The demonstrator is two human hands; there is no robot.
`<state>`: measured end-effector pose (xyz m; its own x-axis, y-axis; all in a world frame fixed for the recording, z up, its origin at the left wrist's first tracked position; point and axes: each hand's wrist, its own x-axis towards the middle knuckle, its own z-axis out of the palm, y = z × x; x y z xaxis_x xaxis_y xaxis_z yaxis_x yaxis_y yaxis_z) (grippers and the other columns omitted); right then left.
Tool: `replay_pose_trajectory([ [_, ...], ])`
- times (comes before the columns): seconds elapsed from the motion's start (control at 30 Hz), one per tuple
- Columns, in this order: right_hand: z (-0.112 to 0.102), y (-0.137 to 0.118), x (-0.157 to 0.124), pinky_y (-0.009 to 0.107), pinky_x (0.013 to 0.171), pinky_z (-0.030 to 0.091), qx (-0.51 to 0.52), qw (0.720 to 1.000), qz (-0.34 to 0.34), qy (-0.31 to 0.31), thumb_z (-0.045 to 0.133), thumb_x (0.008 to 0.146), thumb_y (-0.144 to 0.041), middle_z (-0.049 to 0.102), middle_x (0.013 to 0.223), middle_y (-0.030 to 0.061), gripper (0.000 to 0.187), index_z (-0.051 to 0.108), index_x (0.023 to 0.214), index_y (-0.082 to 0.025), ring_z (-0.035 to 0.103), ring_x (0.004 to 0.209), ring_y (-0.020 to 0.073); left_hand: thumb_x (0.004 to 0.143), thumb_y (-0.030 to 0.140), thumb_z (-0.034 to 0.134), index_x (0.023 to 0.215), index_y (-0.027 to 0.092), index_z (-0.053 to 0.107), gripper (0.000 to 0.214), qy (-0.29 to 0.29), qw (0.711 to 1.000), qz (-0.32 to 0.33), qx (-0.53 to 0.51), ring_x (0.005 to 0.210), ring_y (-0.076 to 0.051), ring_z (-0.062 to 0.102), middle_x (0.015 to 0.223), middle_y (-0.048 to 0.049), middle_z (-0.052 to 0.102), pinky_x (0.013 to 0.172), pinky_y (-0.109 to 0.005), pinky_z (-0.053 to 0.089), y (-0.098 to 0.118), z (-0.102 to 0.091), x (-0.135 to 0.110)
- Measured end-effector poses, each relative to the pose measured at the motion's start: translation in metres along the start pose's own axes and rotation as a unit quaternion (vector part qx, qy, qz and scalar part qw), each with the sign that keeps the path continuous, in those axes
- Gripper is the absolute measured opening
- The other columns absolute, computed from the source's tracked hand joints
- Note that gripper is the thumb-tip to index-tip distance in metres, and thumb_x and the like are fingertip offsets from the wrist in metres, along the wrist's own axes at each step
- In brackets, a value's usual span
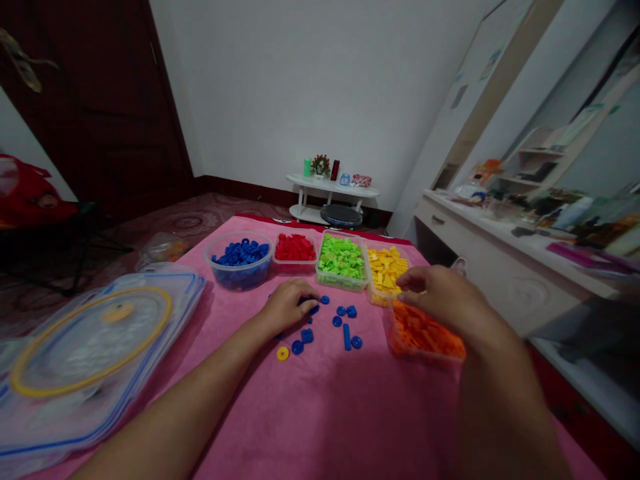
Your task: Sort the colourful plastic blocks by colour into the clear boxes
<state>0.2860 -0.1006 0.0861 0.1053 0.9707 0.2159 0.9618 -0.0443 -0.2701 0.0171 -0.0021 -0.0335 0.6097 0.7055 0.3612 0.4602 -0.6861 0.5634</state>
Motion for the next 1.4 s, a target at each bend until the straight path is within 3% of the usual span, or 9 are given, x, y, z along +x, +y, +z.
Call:
replay_pose_trajectory([
  [0.17, 0.038, -0.084, -0.004, 0.027, 0.063, 0.040, 0.007, 0.990, -0.093, -0.110, 0.061, 0.073, -0.018, 0.071, 0.087, 0.0043, 0.024, 0.071, 0.094, -0.023, 0.063, 0.077, 0.0188, 0.078, 0.023, 0.058, 0.083, 0.020, 0.073, 0.017, -0.073, 0.997, -0.018, 0.005, 0.068, -0.013, 0.061, 0.078, -0.0018, 0.072, 0.063, -0.021, 0.041, 0.015, -0.023, 0.003],
  [0.3, 0.085, -0.133, -0.022, 0.027, 0.067, 0.040, 0.041, 0.947, -0.248, -0.200, 0.062, 0.075, -0.023, 0.070, 0.096, 0.0036, 0.022, 0.070, 0.096, -0.024, 0.063, 0.086, 0.0191, 0.078, 0.025, 0.057, 0.084, 0.017, 0.073, 0.019, -0.017, 0.998, -0.049, 0.022, 0.064, -0.013, 0.058, 0.076, -0.0025, 0.071, 0.060, -0.021, 0.040, 0.012, -0.041, 0.006],
  [0.4, 0.115, -0.148, -0.035, 0.028, 0.062, 0.038, -0.004, 0.935, -0.283, -0.214, 0.056, 0.078, -0.020, 0.068, 0.099, 0.0071, 0.020, 0.068, 0.093, -0.020, 0.063, 0.084, 0.0202, 0.078, 0.024, 0.056, 0.083, 0.016, 0.073, 0.019, 0.010, 0.998, -0.059, 0.028, 0.063, -0.013, 0.058, 0.073, -0.0031, 0.070, 0.060, -0.022, 0.039, 0.004, -0.044, 0.007],
  [0.53, 0.122, -0.142, -0.032, 0.026, 0.060, 0.036, 0.019, 0.939, -0.282, -0.196, 0.054, 0.075, -0.015, 0.069, 0.091, 0.0044, 0.019, 0.067, 0.087, -0.021, 0.062, 0.080, 0.0176, 0.079, 0.025, 0.056, 0.081, 0.016, 0.072, 0.019, 0.001, 0.998, -0.056, 0.029, 0.061, -0.013, 0.058, 0.071, -0.0030, 0.069, 0.057, -0.022, 0.037, -0.002, -0.041, 0.005],
  [0.67, 0.086, -0.111, -0.009, 0.022, 0.058, 0.037, 0.110, 0.950, -0.230, -0.178, 0.056, 0.071, -0.012, 0.069, 0.080, 0.0008, 0.021, 0.070, 0.085, -0.021, 0.060, 0.069, 0.0125, 0.080, 0.025, 0.055, 0.082, 0.016, 0.072, 0.020, -0.010, 0.998, -0.056, 0.038, 0.064, -0.014, 0.059, 0.074, -0.0034, 0.070, 0.058, -0.022, 0.037, -0.004, -0.037, 0.005],
  [0.8, 0.047, -0.057, 0.016, 0.026, 0.063, 0.043, 0.101, 0.992, -0.075, 0.013, 0.059, 0.071, -0.012, 0.068, 0.078, 0.0050, 0.018, 0.070, 0.085, -0.016, 0.059, 0.067, 0.0151, 0.080, 0.026, 0.055, 0.082, 0.017, 0.073, 0.020, -0.014, 0.996, -0.069, 0.050, 0.065, -0.014, 0.060, 0.075, -0.0038, 0.070, 0.062, -0.024, 0.040, -0.010, -0.033, 0.006],
  [0.97, 0.039, -0.016, 0.030, 0.033, 0.071, 0.048, 0.069, 0.976, 0.002, 0.207, 0.066, 0.071, -0.023, 0.063, 0.108, 0.0122, 0.043, 0.062, 0.113, -0.015, 0.062, 0.073, 0.0179, 0.081, 0.031, 0.057, 0.091, 0.019, 0.072, 0.022, -0.006, 0.997, -0.050, 0.054, 0.078, -0.017, 0.062, 0.088, -0.0056, 0.070, 0.071, -0.025, 0.044, -0.010, -0.022, 0.005],
  [1.17, 0.066, -0.050, 0.017, 0.036, 0.082, 0.047, 0.021, 0.998, -0.050, 0.015, 0.060, 0.076, -0.020, 0.068, 0.105, 0.0097, 0.030, 0.068, 0.105, -0.019, 0.063, 0.094, 0.0241, 0.076, 0.038, 0.066, 0.117, 0.023, 0.063, 0.044, -0.084, 0.995, 0.043, 0.036, 0.106, -0.022, 0.056, 0.116, -0.0084, 0.062, 0.092, -0.032, 0.043, 0.000, -0.001, -0.002],
  [1.4, 0.092, -0.069, 0.004, 0.037, 0.071, 0.046, -0.095, 0.986, -0.009, -0.134, 0.052, 0.072, -0.001, 0.068, 0.094, 0.0176, 0.030, 0.070, 0.090, -0.015, 0.064, 0.091, 0.0301, 0.070, 0.029, 0.073, 0.093, 0.024, 0.073, 0.023, -0.077, 0.995, 0.018, 0.058, 0.103, -0.022, 0.055, 0.109, -0.0071, 0.064, 0.094, -0.032, 0.040, -0.006, -0.002, 0.001],
])
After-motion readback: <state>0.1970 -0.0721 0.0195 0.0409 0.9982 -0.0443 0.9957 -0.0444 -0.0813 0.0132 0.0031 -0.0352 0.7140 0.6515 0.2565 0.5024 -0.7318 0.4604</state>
